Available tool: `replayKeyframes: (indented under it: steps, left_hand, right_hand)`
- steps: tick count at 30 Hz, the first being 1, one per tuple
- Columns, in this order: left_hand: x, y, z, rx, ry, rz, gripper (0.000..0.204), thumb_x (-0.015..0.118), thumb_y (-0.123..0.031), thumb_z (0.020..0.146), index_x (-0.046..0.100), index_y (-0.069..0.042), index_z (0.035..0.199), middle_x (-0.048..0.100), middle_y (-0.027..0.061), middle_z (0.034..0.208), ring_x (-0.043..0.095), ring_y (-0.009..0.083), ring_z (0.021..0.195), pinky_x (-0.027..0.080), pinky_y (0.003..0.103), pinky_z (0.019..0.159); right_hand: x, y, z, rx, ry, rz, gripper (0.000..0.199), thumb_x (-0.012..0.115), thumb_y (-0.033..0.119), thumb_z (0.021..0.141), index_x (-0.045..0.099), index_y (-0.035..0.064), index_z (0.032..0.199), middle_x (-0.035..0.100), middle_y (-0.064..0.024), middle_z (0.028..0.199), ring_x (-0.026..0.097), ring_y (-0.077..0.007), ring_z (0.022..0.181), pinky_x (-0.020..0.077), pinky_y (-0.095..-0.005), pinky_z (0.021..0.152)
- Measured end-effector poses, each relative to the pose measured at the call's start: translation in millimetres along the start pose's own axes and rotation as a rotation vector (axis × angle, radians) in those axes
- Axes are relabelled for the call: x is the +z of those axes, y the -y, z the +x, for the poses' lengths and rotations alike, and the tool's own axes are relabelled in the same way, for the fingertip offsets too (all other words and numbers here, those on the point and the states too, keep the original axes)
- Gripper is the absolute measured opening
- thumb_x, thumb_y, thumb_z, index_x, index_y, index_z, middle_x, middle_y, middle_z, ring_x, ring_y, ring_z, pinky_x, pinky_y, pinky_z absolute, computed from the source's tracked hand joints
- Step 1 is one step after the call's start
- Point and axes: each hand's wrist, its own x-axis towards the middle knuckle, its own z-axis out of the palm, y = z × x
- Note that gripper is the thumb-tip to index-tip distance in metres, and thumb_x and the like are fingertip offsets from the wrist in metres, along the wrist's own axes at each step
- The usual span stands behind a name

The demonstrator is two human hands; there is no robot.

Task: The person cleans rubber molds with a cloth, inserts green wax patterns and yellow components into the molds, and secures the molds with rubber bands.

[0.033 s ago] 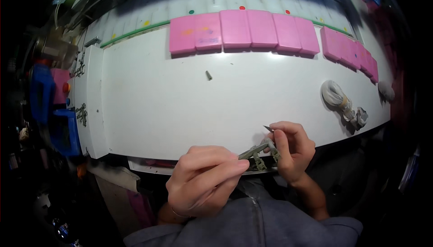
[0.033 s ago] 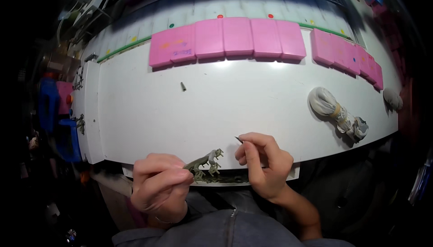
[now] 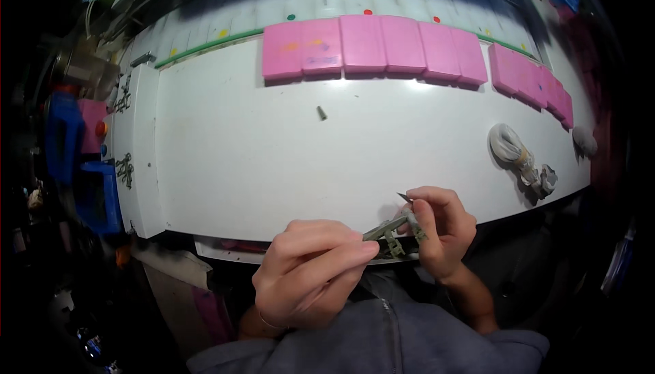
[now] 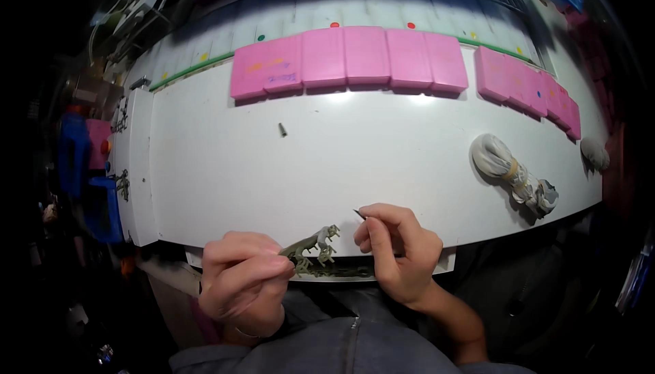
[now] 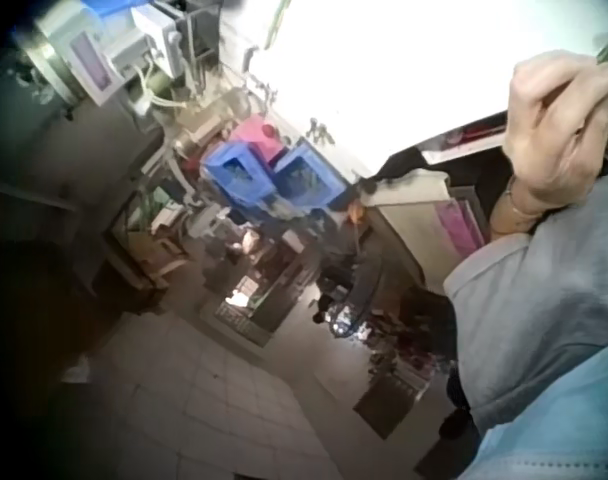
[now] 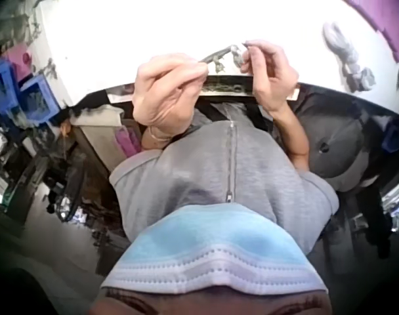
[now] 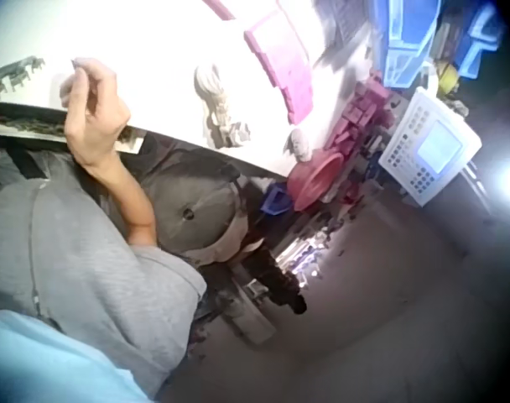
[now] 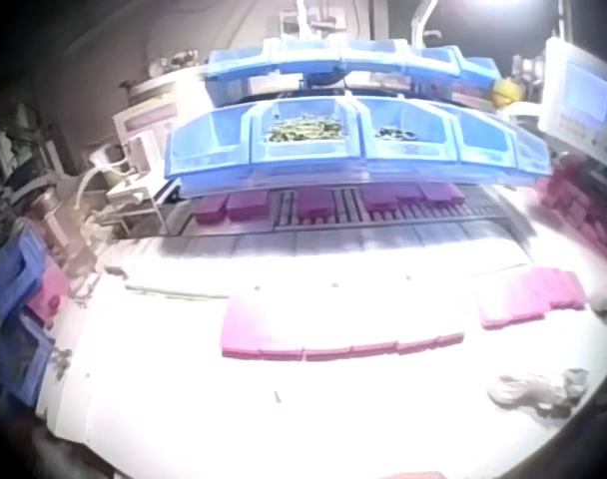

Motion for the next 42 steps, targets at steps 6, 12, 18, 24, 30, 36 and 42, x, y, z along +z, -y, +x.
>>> replayKeyframes:
  steps: [6, 12, 18, 24, 30, 36, 42]
  left_hand:
    - [-27, 4, -9, -0.086, -0.052, -0.020, 0.026, 0.068, 0.013, 0.067, 0.066, 0.002, 0.091, 0.056, 0.0113, 0.092, 0.060, 0.0202, 0.075, 0.050, 0.026, 0.060]
    - [-69, 18, -21, -0.210, -0.342, -0.088, 0.013, 0.063, 0.006, 0.078, 0.061, 0.005, 0.091, 0.056, 0.0130, 0.093, 0.059, 0.0169, 0.066, 0.049, 0.025, 0.060]
    - [-118, 32, -37, -0.337, -0.902, -0.185, 0.020, 0.061, -0.012, 0.085, 0.056, 0.002, 0.098, 0.056, 0.0095, 0.071, 0.047, 0.0125, 0.058, 0.040, 0.022, 0.053]
    - [-133, 31, -54, -0.413, -0.865, -0.290, 0.018, 0.057, -0.012, 0.088, 0.054, 0.002, 0.099, 0.054, 0.0086, 0.067, 0.046, 0.0135, 0.058, 0.038, 0.023, 0.054]
    - [-130, 25, -52, -0.420, -0.812, -0.408, 0.016, 0.058, -0.009, 0.088, 0.054, 0.002, 0.099, 0.055, 0.0077, 0.066, 0.050, 0.0125, 0.058, 0.042, 0.023, 0.055]
    - [-130, 18, -48, -0.286, -0.645, -0.288, 0.013, 0.059, 0.003, 0.085, 0.055, 0.006, 0.097, 0.057, 0.0131, 0.088, 0.059, 0.0155, 0.068, 0.052, 0.027, 0.064]
    - [-115, 14, -39, -0.247, -0.580, -0.260, 0.014, 0.058, 0.005, 0.084, 0.056, 0.007, 0.097, 0.058, 0.0127, 0.087, 0.060, 0.0153, 0.069, 0.052, 0.026, 0.065]
  right_hand:
    - [30, 22, 4, -0.124, 0.195, -0.125, 0.017, 0.054, -0.006, 0.085, 0.055, -0.0042, 0.101, 0.065, -0.0099, 0.073, 0.064, -0.0122, 0.061, 0.0505, -0.0213, 0.054]
    - [76, 24, -1, -0.182, 0.487, -0.280, 0.019, 0.063, 0.001, 0.082, 0.057, 0.0018, 0.100, 0.063, -0.0098, 0.072, 0.063, -0.0190, 0.057, 0.0480, -0.0275, 0.050]
    - [140, 6, -10, -0.495, 0.740, -0.354, 0.021, 0.060, 0.004, 0.074, 0.056, 0.0020, 0.094, 0.056, -0.0065, 0.070, 0.057, -0.0177, 0.058, 0.0450, -0.0293, 0.046]
    - [199, -14, -27, -0.746, 0.852, -0.628, 0.017, 0.053, 0.009, 0.069, 0.052, 0.0004, 0.083, 0.052, -0.0069, 0.073, 0.058, -0.0159, 0.061, 0.0472, -0.0258, 0.046]
    - [223, -21, -27, -0.718, 0.960, -0.661, 0.007, 0.053, 0.006, 0.069, 0.050, 0.0020, 0.074, 0.054, -0.0098, 0.065, 0.058, -0.0191, 0.051, 0.0480, -0.0287, 0.045]
    - [223, -34, -30, -0.733, 0.950, -0.570, 0.006, 0.053, 0.006, 0.071, 0.050, 0.0015, 0.074, 0.055, -0.0117, 0.068, 0.059, -0.0214, 0.053, 0.0491, -0.0308, 0.047]
    - [187, -11, -20, -0.632, 0.903, -0.502, 0.027, 0.050, 0.007, 0.076, 0.050, -0.0018, 0.101, 0.053, -0.0099, 0.079, 0.059, -0.0242, 0.068, 0.0497, -0.0324, 0.053]
